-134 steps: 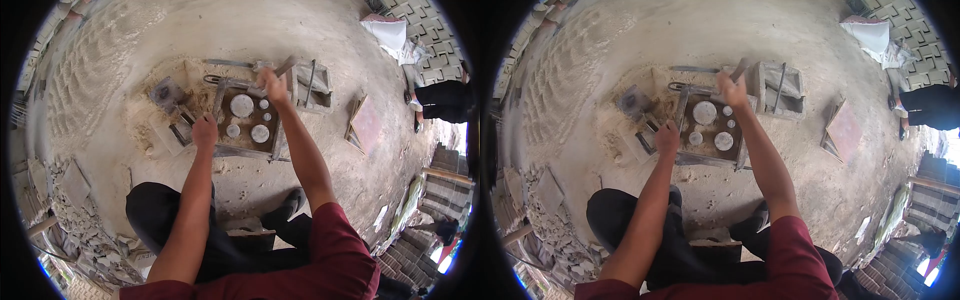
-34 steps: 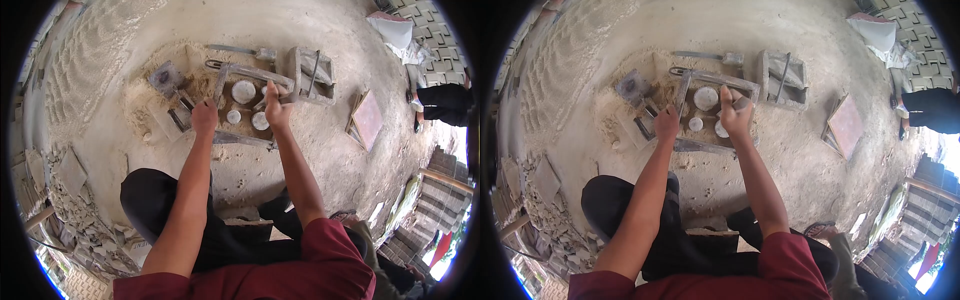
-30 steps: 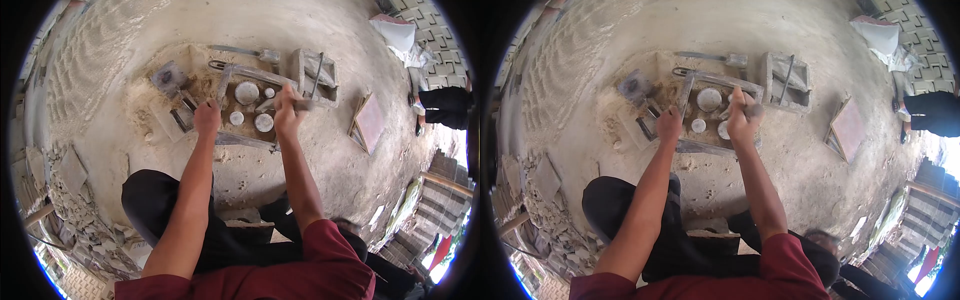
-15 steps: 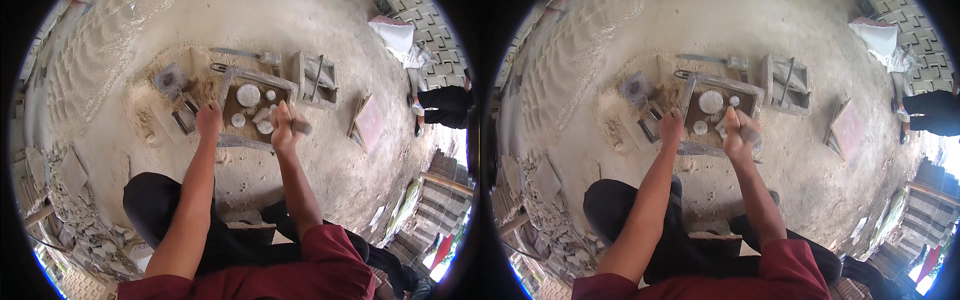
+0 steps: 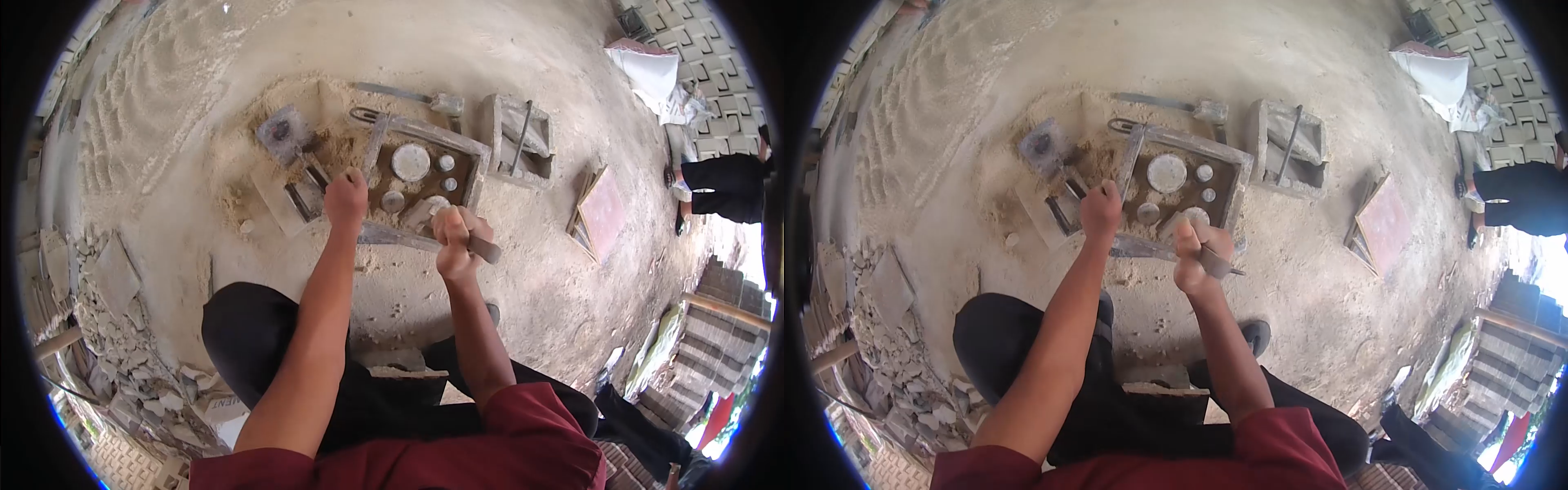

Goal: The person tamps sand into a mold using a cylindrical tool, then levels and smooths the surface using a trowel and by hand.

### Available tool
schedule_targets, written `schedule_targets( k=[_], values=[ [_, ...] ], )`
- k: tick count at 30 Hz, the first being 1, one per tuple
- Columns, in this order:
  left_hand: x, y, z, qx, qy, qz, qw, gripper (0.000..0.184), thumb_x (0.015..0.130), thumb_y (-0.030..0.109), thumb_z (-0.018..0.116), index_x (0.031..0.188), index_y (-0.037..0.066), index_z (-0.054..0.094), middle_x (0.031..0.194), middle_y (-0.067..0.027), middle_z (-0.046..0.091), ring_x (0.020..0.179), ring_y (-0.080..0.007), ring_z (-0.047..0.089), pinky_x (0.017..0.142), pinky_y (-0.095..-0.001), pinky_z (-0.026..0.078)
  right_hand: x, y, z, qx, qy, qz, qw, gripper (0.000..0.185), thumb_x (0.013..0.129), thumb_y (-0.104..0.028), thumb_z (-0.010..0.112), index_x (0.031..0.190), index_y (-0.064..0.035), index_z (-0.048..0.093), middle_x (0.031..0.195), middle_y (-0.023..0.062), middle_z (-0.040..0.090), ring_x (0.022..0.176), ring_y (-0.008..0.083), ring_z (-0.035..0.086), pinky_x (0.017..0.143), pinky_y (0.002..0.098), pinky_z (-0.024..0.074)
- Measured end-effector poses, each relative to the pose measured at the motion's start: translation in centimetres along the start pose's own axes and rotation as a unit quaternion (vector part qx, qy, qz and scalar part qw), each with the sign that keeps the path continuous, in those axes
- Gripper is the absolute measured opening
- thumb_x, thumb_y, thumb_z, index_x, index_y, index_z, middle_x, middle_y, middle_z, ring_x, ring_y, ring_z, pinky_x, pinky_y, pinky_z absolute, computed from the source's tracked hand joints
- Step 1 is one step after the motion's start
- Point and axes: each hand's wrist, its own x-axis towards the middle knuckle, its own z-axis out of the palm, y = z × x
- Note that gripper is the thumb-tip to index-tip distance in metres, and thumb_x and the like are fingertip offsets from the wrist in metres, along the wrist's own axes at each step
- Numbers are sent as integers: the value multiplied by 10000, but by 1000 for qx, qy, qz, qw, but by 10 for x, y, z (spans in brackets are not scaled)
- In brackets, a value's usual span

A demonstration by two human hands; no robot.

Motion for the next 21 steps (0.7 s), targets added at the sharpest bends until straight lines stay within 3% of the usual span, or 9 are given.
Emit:
schedule_targets(
  k=[2,4,5,8,13,16,18,20,21],
  values=[
    [-8,-1,-3,-5,4,0,1000,539,931,379,341,818,-33,670,783,-267,644,762,-456,620,704,-517,500,-8,10,-1,3,3,2,1000,445,950,-207,425,536,-78,323,484,-19,353,441,80,261,417,281,203],
    [-6,3,-2,-2,-1,-37,999,540,935,384,334,833,-23,673,815,-263,649,786,-448,621,725,-517,496,-9,30,-3,-78,-82,23,993,453,906,-229,551,553,-21,355,481,25,351,453,101,305,417,307,256],
    [-9,1,-3,-1,-5,-37,999,540,935,384,334,833,-23,673,815,-263,649,786,-448,621,725,-517,496,-7,32,-6,8,-72,62,995,435,900,-206,552,557,-23,355,479,35,328,439,118,302,415,316,249],
    [-7,5,-8,2,-42,-36,998,539,935,391,333,865,-17,678,855,-263,653,827,-442,623,760,-511,496,0,-4,-6,-48,-113,-13,992,444,905,-214,505,543,-47,312,488,-28,280,446,71,260,407,299,202],
    [-5,2,-4,5,-18,-37,999,547,933,407,337,888,-14,683,872,-262,653,837,-442,622,782,-502,498,15,-17,3,-106,-298,-15,949,292,794,-46,575,548,-25,418,502,120,411,444,273,365,469,385,329],
    [-5,0,-2,0,-25,-51,998,553,934,411,334,887,-18,680,874,-259,654,842,-442,622,789,-508,492,2,-11,4,-84,-278,-98,952,286,777,-28,578,547,-26,407,500,117,400,446,285,361,465,383,323],
    [-6,3,-2,0,-23,-51,998,547,931,407,341,882,-18,681,872,-260,655,845,-443,622,790,-511,491,0,8,4,-152,-267,-69,949,291,757,-19,579,546,-31,379,494,105,380,439,285,368,446,377,313],
    [-2,5,-2,3,-15,-48,999,540,929,403,347,876,-18,681,870,-260,655,848,-443,623,790,-514,490,9,-4,5,-79,-217,-75,970,308,757,-28,581,549,-29,355,490,101,355,437,291,364,432,371,305],
    [-1,4,-1,-2,-13,-36,999,536,924,403,354,868,-18,682,869,-262,654,847,-444,622,787,-513,491,9,1,1,-41,-199,-70,977,319,804,-58,564,554,-28,369,483,89,346,412,218,364,424,352,299]
  ],
)
